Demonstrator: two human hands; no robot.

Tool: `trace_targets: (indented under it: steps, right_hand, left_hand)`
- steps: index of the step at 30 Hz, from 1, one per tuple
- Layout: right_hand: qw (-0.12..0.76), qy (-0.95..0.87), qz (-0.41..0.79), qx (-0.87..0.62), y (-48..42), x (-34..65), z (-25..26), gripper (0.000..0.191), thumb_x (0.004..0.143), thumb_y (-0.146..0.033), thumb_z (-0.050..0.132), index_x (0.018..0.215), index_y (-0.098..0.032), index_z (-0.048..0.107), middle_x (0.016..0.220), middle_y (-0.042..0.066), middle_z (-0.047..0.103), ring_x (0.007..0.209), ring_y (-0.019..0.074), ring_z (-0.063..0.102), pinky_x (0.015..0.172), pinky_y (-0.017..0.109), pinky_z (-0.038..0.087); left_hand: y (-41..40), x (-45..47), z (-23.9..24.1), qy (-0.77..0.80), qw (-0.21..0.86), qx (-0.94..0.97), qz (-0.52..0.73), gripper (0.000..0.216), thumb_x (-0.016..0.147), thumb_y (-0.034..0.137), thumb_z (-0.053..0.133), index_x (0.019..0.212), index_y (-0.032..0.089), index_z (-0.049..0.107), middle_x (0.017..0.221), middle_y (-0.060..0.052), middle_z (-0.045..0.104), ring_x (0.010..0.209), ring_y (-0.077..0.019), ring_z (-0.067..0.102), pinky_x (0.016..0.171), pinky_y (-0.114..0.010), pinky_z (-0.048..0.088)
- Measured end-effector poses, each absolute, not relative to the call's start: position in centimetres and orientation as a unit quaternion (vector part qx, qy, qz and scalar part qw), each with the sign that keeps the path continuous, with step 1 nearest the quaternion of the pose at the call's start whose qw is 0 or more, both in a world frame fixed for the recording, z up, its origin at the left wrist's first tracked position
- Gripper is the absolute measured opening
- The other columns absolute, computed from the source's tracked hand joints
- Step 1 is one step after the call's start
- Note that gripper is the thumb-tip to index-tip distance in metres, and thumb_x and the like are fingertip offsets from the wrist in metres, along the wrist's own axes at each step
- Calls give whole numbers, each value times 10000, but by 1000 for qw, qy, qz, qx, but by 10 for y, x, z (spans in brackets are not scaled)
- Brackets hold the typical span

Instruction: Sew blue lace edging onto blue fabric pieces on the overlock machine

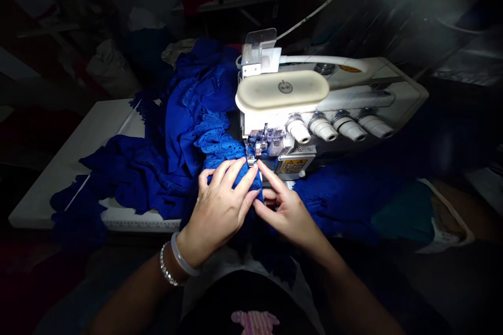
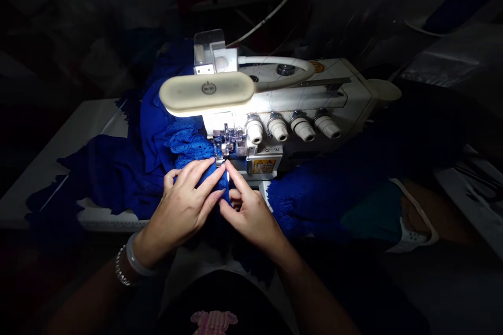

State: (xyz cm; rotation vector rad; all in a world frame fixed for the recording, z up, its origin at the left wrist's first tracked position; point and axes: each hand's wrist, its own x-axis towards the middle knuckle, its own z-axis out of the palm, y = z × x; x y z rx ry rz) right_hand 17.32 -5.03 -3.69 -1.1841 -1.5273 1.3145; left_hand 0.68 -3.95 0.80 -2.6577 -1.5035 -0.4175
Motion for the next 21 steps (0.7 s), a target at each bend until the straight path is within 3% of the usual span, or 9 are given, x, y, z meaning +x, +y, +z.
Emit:
trace_targets:
  steps: [4,7,11,14,17,19,21]
  right_hand:
    - [469,-483,573,-467,-58,162,-43,693,838,-302,638,1439,-239,299,586,-94,450,490,81,397,485,208,336]
    - [511,-391,614,-457,-75,152,-48,670,781,-349,734,1316,-279,337,633,-80,552,504,94,516,501,209,425]
    - [495,-334,653,-466,-103,147,-56,629,765,-398,769,1225,-281,357,827,1,705,721,178,696,663,290,559]
    - [445,-384,652,-479,-123,150,-62,506,804,-412,731,1176,-246,432,843,27,737,744,196,706,700,307,559]
    - [364,-533,591,-484,-142,157,-74,177,879,-368,633,933,-209,577,721,22,701,667,185,670,637,286,533]
    - [326,-631,513,-482,-151,162,-86,208,912,-303,571,734,-196,582,651,25,648,605,171,628,571,273,511]
    - [338,-690,436,-469,-158,167,-100,175,923,-249,547,783,-190,633,761,60,687,736,204,668,664,306,555]
  left_hand:
    - [-39,10,6,-490,44,-862,-122,432,1003,377,398,1428,314,432,1480,-79,468,1299,-278,471,965,-464,343]
    - [-35,9,4,-481,39,-867,-128,406,995,380,419,1398,356,452,1500,-105,434,1324,-316,457,973,-511,364]
    - [-1,-10,4,-439,-46,-875,-196,328,971,398,476,1230,201,520,1439,-175,484,1337,-304,464,1038,-524,401]
    - [34,-37,7,-423,-59,-851,-304,341,924,375,575,1164,155,474,1329,-182,559,1228,-235,569,1016,-401,495]
    - [39,-58,9,-428,96,-811,-387,280,913,226,594,1166,172,487,1275,-155,565,1239,-216,550,1063,-395,476]
    - [21,-63,6,-407,115,-820,-384,331,903,112,561,1214,196,483,1249,-124,583,1223,-203,559,1051,-391,492]
    - [-3,-62,-2,-365,50,-866,-339,431,887,50,529,1282,212,466,1290,-112,575,1227,-206,562,1026,-390,517]
